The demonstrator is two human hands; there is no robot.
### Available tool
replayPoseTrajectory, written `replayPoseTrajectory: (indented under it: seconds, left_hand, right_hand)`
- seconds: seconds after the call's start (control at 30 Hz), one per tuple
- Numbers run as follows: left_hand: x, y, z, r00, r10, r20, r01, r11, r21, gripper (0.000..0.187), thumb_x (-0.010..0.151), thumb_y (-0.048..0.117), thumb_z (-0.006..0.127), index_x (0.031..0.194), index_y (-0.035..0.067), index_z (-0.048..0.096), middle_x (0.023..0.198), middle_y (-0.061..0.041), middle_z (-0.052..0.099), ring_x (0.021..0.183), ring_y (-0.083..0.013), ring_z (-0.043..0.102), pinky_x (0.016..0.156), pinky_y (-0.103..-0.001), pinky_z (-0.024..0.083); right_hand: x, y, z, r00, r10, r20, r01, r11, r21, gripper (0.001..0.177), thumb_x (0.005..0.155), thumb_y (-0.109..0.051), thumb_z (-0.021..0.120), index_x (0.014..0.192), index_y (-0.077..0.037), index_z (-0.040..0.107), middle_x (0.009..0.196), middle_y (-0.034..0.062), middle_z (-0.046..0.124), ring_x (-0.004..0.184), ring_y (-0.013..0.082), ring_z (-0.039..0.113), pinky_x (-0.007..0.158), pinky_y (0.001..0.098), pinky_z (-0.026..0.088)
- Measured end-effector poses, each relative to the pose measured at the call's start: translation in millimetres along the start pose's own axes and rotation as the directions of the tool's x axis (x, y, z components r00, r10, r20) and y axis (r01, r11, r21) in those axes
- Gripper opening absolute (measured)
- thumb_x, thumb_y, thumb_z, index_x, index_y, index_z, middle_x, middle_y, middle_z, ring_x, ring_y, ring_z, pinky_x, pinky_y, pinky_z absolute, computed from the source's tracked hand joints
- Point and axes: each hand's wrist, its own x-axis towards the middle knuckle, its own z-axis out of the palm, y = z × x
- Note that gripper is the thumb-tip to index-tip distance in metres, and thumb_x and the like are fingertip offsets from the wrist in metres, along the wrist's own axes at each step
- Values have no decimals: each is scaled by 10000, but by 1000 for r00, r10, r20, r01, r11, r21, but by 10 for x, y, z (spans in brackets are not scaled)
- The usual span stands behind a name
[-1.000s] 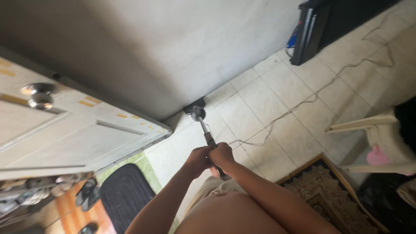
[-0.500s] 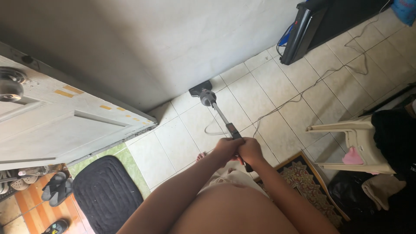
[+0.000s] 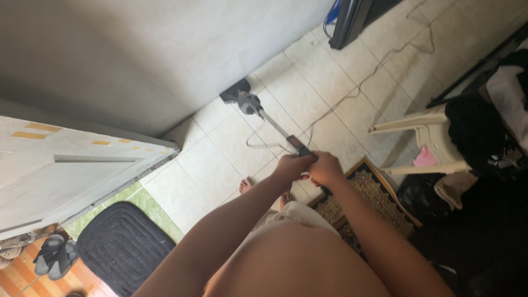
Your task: The person vacuums the tiled floor of a cluttered room using a corded stick vacuum. They move the vacuum back and forth across the floor, navigating around furniture, a treadmill, and a bed.
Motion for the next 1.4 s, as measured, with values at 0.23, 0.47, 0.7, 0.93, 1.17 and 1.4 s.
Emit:
replayPoseTrajectory:
  seconds: [0.23,0.47,0.7,0.93,1.17,1.4]
  left_hand:
    - [159,-46,199,996,10,94,-11,1000,12,514,718,257,864,1090,-71,726,857,-196,672,808,-272,708,683,-317,660]
    - [214,153,175,995,18,93,-17,1000,-11,451,734,254,869,1046,-44,738,844,-176,675,828,-240,705,681,-260,645]
    - [736,14,746,991,67,119,-66,998,-12,310,770,270,850,927,17,765,670,-111,669,603,-168,694,539,-234,617]
    - [736,266,1085,994,72,84,-84,985,152,324,778,286,829,951,20,765,743,-125,719,652,-186,721,626,-251,627]
    - [175,797,1576,995,101,-24,-66,790,610,540,834,583,629,1030,94,746,1033,-116,750,1020,-292,688,851,-436,521]
    - [422,470,1337,971,241,4,-97,376,921,923,946,438,555,1634,82,54,1522,-156,357,1395,-345,389,1079,-595,328]
  right_hand:
    - [-255,94,-152,983,-174,-51,157,957,-244,414,944,-276,490,1249,-56,663,1010,316,726,1014,532,690,852,683,579]
    - [301,288,-113,983,-167,-72,123,902,-413,381,916,-289,528,1249,-149,648,1008,262,756,1047,473,712,921,591,576]
    - [209,109,-742,982,-186,-38,150,881,-450,388,938,-325,499,1269,-201,659,1000,266,763,1036,479,720,892,590,590]
    - [783,423,-1151,976,-184,112,216,848,-484,808,814,-304,749,1548,-407,425,1163,255,746,1155,438,690,1029,526,558]
    - [1242,780,-1591,908,-311,280,414,762,-498,731,899,-258,620,1566,-428,373,1074,197,736,1047,405,692,911,513,557]
    - [1288,533,-1691,881,-304,362,456,746,-484,770,911,-229,559,1591,-490,310,875,239,728,819,462,674,769,500,527]
